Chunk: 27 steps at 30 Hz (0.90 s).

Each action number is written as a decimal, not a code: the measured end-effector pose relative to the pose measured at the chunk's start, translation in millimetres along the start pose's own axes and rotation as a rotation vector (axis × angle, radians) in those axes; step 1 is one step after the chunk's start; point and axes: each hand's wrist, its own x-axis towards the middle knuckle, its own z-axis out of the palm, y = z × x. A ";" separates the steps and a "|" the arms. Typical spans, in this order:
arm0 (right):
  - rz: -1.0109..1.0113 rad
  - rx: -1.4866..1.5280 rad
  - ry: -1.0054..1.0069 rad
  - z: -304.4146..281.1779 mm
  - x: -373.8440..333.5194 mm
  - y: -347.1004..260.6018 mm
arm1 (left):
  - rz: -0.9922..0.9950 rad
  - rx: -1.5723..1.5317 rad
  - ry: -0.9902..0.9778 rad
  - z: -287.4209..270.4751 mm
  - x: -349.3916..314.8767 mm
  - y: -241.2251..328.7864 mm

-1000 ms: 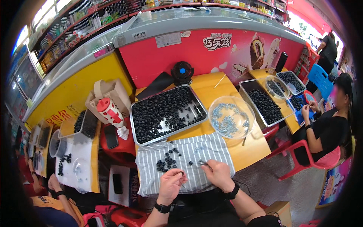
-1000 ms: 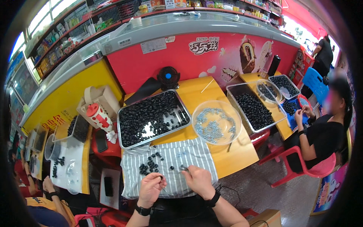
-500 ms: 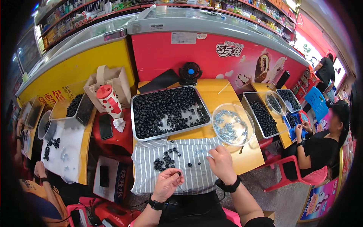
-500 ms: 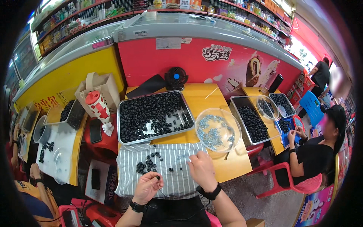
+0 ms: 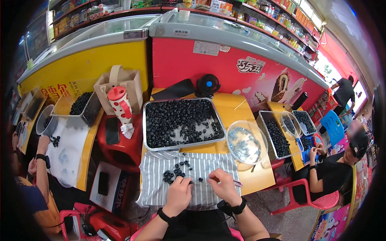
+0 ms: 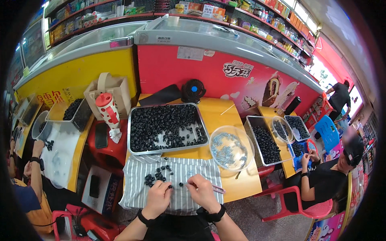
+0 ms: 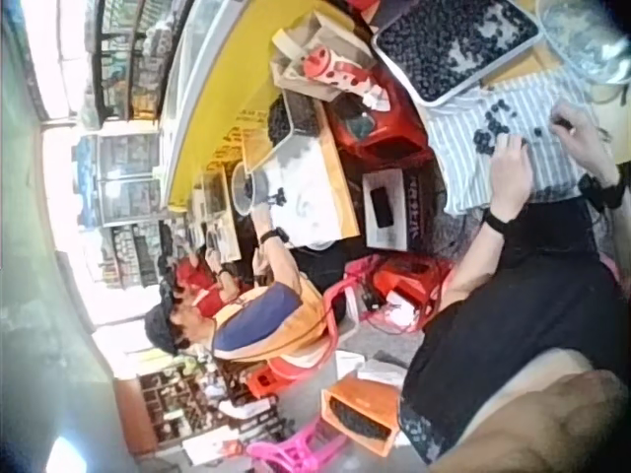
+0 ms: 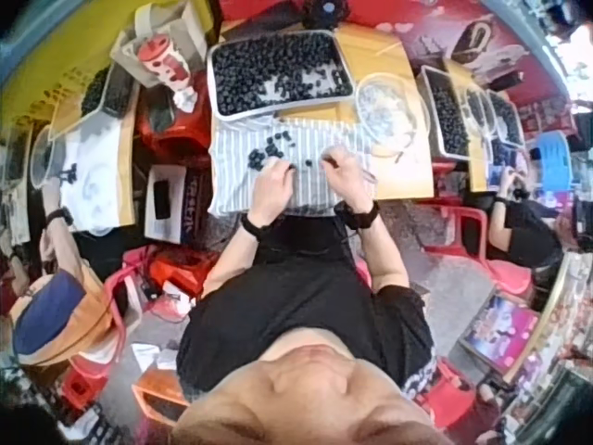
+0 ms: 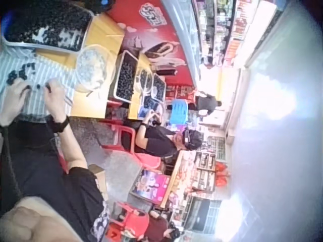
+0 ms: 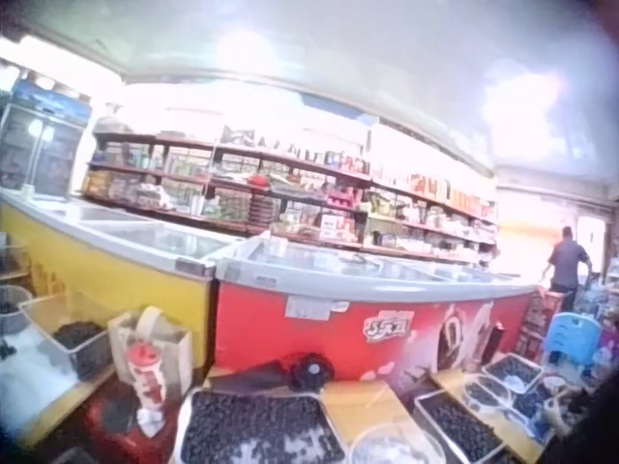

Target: Sorting small black plastic or rubber components from a large pile into specific trays.

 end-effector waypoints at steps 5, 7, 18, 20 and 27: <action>-0.020 0.172 -0.008 8.7 -24.1 -16.2 | -0.126 -0.324 -0.096 1.0 -3.4 13.6; -0.076 0.216 0.023 12.6 -28.4 -15.7 | -0.290 -0.714 -0.190 5.3 -7.4 12.8; -0.110 0.337 0.136 12.2 -40.8 -17.1 | -0.336 -0.759 -0.149 14.3 -8.1 26.3; -0.147 0.305 0.168 12.2 -40.1 -16.1 | -0.394 -0.775 -0.174 14.4 -6.6 27.6; -0.149 0.270 0.240 17.6 -43.5 -13.5 | -0.589 -1.093 -0.281 15.5 -8.4 18.1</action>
